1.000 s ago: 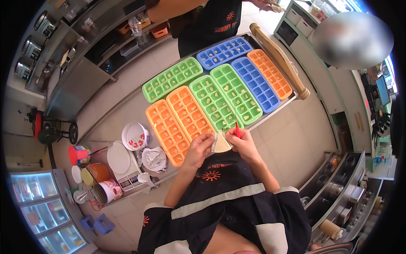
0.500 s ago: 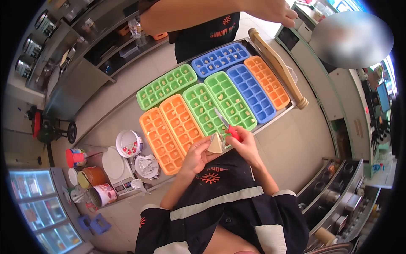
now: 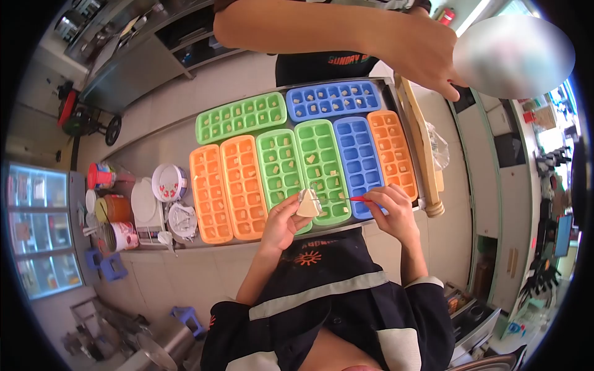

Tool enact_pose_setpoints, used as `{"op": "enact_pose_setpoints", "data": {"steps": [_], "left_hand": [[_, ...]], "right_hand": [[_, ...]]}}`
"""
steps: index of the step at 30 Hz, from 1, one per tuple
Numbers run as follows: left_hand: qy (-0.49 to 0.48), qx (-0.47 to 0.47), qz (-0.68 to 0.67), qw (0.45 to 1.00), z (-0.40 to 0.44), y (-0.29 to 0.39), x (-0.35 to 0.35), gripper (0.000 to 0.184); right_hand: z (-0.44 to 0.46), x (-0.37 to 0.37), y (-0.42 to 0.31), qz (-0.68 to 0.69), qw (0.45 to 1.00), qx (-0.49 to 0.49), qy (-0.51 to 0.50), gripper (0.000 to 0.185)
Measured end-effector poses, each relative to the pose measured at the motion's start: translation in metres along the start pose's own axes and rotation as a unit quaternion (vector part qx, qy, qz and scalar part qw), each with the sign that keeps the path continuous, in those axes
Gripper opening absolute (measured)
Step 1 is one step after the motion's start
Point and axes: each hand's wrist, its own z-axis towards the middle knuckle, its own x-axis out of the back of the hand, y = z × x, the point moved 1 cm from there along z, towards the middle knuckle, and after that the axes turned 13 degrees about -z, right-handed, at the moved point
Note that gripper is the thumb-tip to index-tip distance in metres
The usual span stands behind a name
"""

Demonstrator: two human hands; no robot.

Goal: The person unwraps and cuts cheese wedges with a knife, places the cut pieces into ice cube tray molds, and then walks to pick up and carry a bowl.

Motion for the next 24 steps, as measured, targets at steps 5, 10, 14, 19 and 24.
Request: {"op": "enact_pose_setpoints", "data": {"steps": [5, 10, 14, 19, 24], "left_hand": [[0.037, -0.028, -0.008, 0.999, -0.005, -0.011, -0.004, 0.035], [0.017, -0.036, -0.021, 0.999, -0.008, -0.008, -0.008, 0.035], [0.012, -0.033, -0.015, 0.999, -0.006, -0.002, -0.013, 0.035], [-0.012, -0.033, -0.022, 0.999, -0.005, 0.007, -0.015, 0.035], [-0.053, 0.02, -0.063, 0.996, 0.007, 0.014, -0.006, 0.035]], "right_hand": [[0.013, -0.002, 0.01, 0.008, 0.999, 0.048, -0.02, 0.016], [0.017, -0.007, 0.009, 0.023, 0.998, 0.045, -0.03, 0.015], [0.017, -0.006, 0.005, 0.027, 0.999, 0.025, -0.011, 0.015], [0.014, -0.008, 0.003, 0.03, 0.999, 0.005, -0.011, 0.016], [0.006, -0.022, 0.001, -0.004, 0.999, 0.011, 0.049, 0.018]]}}
